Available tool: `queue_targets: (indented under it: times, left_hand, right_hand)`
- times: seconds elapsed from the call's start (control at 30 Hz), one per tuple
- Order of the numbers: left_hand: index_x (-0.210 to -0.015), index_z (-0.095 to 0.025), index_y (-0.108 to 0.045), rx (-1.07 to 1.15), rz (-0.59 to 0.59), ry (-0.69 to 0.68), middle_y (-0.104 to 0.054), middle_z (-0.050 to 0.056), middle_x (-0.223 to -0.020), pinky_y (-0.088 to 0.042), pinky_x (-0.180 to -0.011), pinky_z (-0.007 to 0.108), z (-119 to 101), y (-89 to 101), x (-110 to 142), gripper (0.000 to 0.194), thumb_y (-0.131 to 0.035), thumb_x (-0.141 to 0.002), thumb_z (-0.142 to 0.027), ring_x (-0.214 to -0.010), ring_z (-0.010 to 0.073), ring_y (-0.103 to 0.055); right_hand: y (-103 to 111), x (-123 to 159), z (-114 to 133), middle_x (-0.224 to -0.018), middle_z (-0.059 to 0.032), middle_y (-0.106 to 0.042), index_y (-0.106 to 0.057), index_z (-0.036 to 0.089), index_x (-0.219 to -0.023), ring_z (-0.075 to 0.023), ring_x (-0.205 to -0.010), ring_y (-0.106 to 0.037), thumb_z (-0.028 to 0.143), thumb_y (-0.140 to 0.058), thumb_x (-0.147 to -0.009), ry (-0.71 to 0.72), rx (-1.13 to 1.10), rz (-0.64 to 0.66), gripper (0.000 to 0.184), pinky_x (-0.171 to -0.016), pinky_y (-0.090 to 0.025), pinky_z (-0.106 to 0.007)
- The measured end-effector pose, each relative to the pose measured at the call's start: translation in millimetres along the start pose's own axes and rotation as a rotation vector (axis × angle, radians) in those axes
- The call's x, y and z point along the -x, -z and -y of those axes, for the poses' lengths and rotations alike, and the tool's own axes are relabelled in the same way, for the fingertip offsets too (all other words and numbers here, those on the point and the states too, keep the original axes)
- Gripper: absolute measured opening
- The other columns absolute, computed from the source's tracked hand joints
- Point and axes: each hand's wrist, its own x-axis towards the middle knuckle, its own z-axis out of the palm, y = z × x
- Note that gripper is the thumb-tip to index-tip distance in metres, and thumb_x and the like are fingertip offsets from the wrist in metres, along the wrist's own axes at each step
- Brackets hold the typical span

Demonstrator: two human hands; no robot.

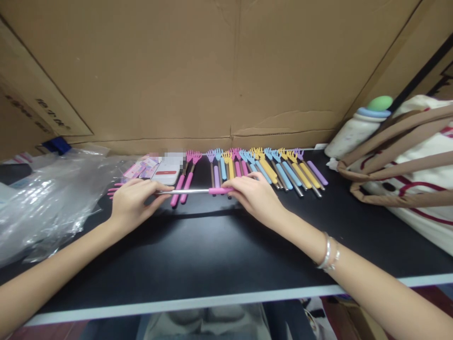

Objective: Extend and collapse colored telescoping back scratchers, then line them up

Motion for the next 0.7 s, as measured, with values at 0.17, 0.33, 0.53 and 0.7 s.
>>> queue_targets:
  times: [0.17,0.33,0.53,0.7]
  left_hand:
    - [-0.086,-0.024,-0.063,-0.010,0.008,0.013,-0.068,-0.003,-0.074,-0.041,-0.066,0.025,-0.6,2.0,0.7,0.012,-0.055,-0.086,-0.033,-0.065,0.0125,-0.061]
    - [-0.085,-0.024,-0.065,-0.034,-0.026,0.006,-0.067,-0.002,-0.073,-0.042,-0.063,0.024,-1.6,3.6,1.1,0.013,-0.056,-0.085,-0.033,-0.065,0.0122,-0.060]
    - [-0.082,-0.024,-0.066,-0.105,-0.059,-0.092,-0.065,-0.002,-0.067,-0.039,-0.057,0.024,-4.0,8.1,-0.5,0.011,-0.057,-0.085,-0.030,-0.061,0.0123,-0.057]
    - [-0.085,-0.025,-0.065,-0.132,-0.066,-0.147,-0.065,-0.004,-0.065,-0.037,-0.055,0.025,-4.3,8.6,-0.2,0.007,-0.059,-0.083,-0.027,-0.060,0.0130,-0.054]
  right_hand:
    - [5.2,-1.5,3.3,-0.094,-0.0012,-0.068,-0.059,0.022,-0.098,-0.0145,-0.086,-0.058,0.029,-0.044,-0.092,-0.003,0.011,0.007,0.018,-0.084,-0.032,-0.032]
    - [5.8,-1.6,4.5,-0.098,-0.0024,-0.068,-0.059,0.023,-0.100,-0.0154,-0.088,-0.059,0.029,-0.041,-0.093,-0.032,-0.067,0.051,0.021,-0.084,-0.033,-0.032]
    - [5.8,-1.1,7.2,-0.082,-0.0025,-0.067,-0.060,0.020,-0.100,-0.0141,-0.073,-0.057,0.029,-0.038,-0.093,-0.083,-0.129,0.119,0.025,-0.071,-0.035,-0.027]
    - [6.5,0.4,7.4,-0.070,-0.0002,-0.061,-0.058,0.019,-0.099,-0.0127,-0.063,-0.053,0.031,-0.034,-0.094,-0.139,-0.229,0.232,0.027,-0.064,-0.035,-0.025]
